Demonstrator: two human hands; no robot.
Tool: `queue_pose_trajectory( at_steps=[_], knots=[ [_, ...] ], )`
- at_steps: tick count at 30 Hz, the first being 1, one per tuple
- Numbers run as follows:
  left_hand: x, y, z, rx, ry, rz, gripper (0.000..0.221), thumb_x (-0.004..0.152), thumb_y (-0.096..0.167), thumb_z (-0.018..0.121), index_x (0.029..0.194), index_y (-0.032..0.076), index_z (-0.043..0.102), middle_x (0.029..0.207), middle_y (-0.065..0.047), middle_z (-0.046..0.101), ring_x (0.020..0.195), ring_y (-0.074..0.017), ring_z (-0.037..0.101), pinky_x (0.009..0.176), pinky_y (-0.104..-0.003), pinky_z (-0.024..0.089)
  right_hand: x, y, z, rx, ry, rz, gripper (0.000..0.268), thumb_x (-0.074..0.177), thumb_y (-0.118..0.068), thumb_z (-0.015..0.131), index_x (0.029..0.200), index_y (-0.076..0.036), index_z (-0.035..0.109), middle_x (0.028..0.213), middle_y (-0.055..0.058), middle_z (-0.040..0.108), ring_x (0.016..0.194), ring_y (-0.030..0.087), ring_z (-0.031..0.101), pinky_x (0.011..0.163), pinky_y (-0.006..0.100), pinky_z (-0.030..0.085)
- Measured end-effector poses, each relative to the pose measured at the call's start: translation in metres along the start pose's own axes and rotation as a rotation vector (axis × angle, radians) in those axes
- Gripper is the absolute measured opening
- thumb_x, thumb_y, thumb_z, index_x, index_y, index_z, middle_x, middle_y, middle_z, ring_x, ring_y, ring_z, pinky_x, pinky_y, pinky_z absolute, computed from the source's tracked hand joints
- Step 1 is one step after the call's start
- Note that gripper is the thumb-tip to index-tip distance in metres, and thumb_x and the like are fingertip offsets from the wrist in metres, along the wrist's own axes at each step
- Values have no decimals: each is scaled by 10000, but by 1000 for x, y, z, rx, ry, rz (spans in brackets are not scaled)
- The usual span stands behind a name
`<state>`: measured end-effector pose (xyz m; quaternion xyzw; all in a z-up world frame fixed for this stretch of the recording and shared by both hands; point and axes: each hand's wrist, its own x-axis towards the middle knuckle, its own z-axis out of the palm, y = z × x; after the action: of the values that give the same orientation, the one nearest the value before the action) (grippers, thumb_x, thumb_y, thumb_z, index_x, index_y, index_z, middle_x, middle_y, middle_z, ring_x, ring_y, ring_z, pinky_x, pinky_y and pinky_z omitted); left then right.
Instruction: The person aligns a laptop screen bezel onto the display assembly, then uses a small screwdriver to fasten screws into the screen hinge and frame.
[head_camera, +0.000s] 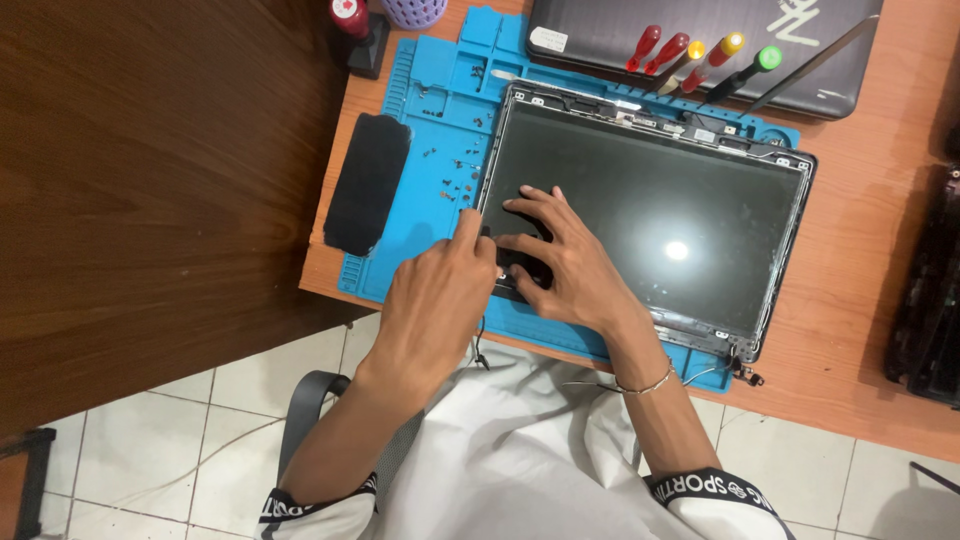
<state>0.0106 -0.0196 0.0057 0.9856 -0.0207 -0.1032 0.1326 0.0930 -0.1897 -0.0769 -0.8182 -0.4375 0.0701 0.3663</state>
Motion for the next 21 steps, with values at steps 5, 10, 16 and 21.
queue_pose_trajectory(
  at_steps=[5, 10, 16, 21],
  knots=[
    [-8, -1, -6, -58, 70, 47, 331, 663, -125, 757, 953, -56, 613, 1141, -183, 533, 808, -262, 695, 645, -339, 614, 1, -1, 0, -10, -4, 3, 309, 798, -95, 747, 1107, -97, 765, 1409, 154, 579, 1452, 363, 438, 1272, 575, 249],
    [-4, -1, -3, -36, -18, -23, 194, 770, -64, 755, 903, -48, 615, 1181, -172, 532, 831, -260, 699, 679, -360, 610, 0, 0, 0, -14, -1, -3, 306, 798, -96, 748, 1104, -97, 764, 1410, 154, 578, 1453, 364, 439, 1272, 577, 246],
    [-10, -1, -6, -68, 28, 41, 272, 724, -104, 728, 968, -43, 623, 1144, -173, 545, 830, -274, 698, 692, -374, 606, -1, 1, 1, -9, 3, 1, 307, 795, -95, 748, 1101, -97, 766, 1409, 153, 582, 1450, 365, 445, 1274, 579, 248],
    [-4, 0, -6, -59, -41, -42, 157, 919, 62, 730, 879, -45, 622, 1210, -169, 536, 861, -256, 702, 715, -367, 611, 0, 1, 1, -17, 7, -11, 300, 795, -100, 754, 1095, -99, 768, 1410, 151, 582, 1451, 365, 443, 1269, 585, 244]
  ],
)
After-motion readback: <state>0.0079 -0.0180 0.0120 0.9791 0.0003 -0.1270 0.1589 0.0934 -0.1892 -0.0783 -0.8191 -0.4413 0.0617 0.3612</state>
